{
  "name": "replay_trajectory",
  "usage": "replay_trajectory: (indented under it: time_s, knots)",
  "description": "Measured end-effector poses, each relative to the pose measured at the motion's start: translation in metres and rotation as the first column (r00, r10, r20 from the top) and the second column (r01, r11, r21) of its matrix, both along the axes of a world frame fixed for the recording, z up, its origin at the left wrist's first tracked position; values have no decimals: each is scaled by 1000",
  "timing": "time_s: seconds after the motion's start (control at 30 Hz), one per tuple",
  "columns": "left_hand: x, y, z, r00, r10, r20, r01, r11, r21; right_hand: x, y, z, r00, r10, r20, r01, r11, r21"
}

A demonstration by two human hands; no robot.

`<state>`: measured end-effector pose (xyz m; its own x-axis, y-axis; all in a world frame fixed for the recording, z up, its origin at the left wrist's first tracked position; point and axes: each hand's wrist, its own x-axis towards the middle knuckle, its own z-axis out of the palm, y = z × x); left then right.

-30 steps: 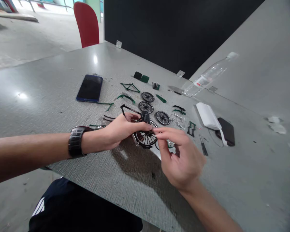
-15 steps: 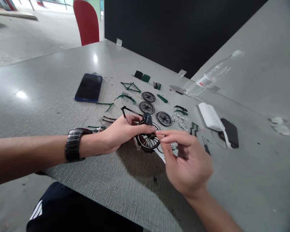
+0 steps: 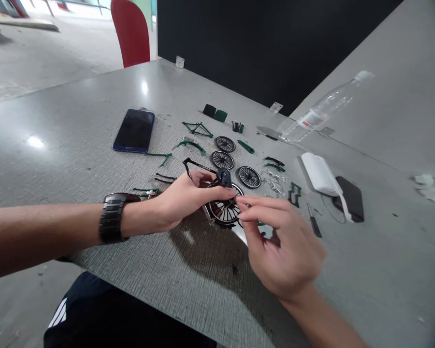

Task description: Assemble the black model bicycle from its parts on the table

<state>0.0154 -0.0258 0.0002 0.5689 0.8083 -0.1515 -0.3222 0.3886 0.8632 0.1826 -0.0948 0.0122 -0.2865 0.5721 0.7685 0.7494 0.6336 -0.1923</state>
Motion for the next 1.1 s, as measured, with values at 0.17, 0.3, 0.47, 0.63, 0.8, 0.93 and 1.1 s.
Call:
replay_trajectory:
  time_s: [0.17, 0.3, 0.47, 0.63, 0.8, 0.93, 1.1]
  knots:
    - [0, 0, 1, 999, 20, -26, -21, 999, -36, -1, 0, -2, 998, -62, 26, 61, 997, 35]
    - [-1, -2, 1, 999, -2, -46, 2, 1000, 17, -3, 1, -3, 996, -84, 19, 83, 995, 47]
    - [0, -2, -3, 999, 8, -45, -6, 999, 53, -3, 2, -4, 996, -81, -28, 81, 997, 13]
    - [0, 0, -3, 997, -13, -75, 16, 999, 47, -2, 1, -5, 997, -44, -60, 45, 999, 6]
    - [-4, 1, -3, 992, -100, -77, 108, 987, 117, 3, -3, -6, 998, -44, -46, 45, 999, 22]
    - [-5, 0, -5, 989, -142, -37, 146, 979, 141, 6, -5, -7, 997, 2, -77, -1, 1000, 15]
    - [-4, -1, -5, 988, -150, -39, 155, 973, 173, 7, -6, -7, 994, 24, -108, -23, 1000, 7]
